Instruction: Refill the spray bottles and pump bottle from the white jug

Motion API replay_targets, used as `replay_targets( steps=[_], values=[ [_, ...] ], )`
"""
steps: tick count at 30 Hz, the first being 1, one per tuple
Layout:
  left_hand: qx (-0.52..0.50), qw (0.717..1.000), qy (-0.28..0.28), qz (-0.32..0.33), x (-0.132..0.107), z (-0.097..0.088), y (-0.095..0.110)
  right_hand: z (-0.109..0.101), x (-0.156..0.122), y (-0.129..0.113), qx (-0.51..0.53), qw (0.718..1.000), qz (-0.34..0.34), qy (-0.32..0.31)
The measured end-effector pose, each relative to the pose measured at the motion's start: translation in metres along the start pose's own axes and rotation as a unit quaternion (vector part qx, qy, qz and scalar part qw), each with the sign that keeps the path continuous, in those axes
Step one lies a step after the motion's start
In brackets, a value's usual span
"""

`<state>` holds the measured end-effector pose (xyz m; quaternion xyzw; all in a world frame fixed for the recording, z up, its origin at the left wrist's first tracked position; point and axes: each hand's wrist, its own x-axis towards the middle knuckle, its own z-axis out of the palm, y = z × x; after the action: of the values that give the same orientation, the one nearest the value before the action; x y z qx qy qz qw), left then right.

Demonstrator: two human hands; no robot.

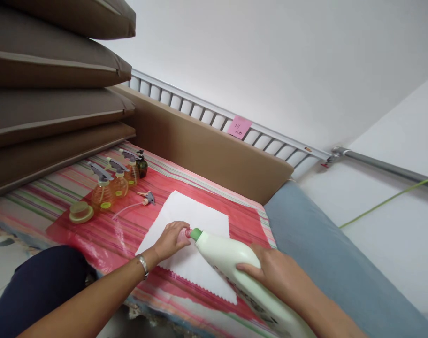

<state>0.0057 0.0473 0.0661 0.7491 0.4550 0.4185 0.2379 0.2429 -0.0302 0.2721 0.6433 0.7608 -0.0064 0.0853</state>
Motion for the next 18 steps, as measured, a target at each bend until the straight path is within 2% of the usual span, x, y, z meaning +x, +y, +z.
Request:
replay_targets(
  steps=[3, 8, 18],
  values=[
    [0.000, 1.000, 0.000, -0.001, 0.0000, 0.0002, -0.0010, 0.0001, 0.0016, 0.0002, 0.009, 0.999, -0.006, -0.036],
    [0.001, 1.000, 0.001, -0.003, -0.0001, 0.0000, -0.0020, -0.0011, 0.0035, 0.0002, -0.002, 1.000, 0.000, -0.018],
    [0.005, 1.000, -0.001, -0.002, -0.0001, 0.0018, -0.0015, -0.0052, 0.0070, 0.0024, 0.005, 0.998, -0.003, -0.055]
  ],
)
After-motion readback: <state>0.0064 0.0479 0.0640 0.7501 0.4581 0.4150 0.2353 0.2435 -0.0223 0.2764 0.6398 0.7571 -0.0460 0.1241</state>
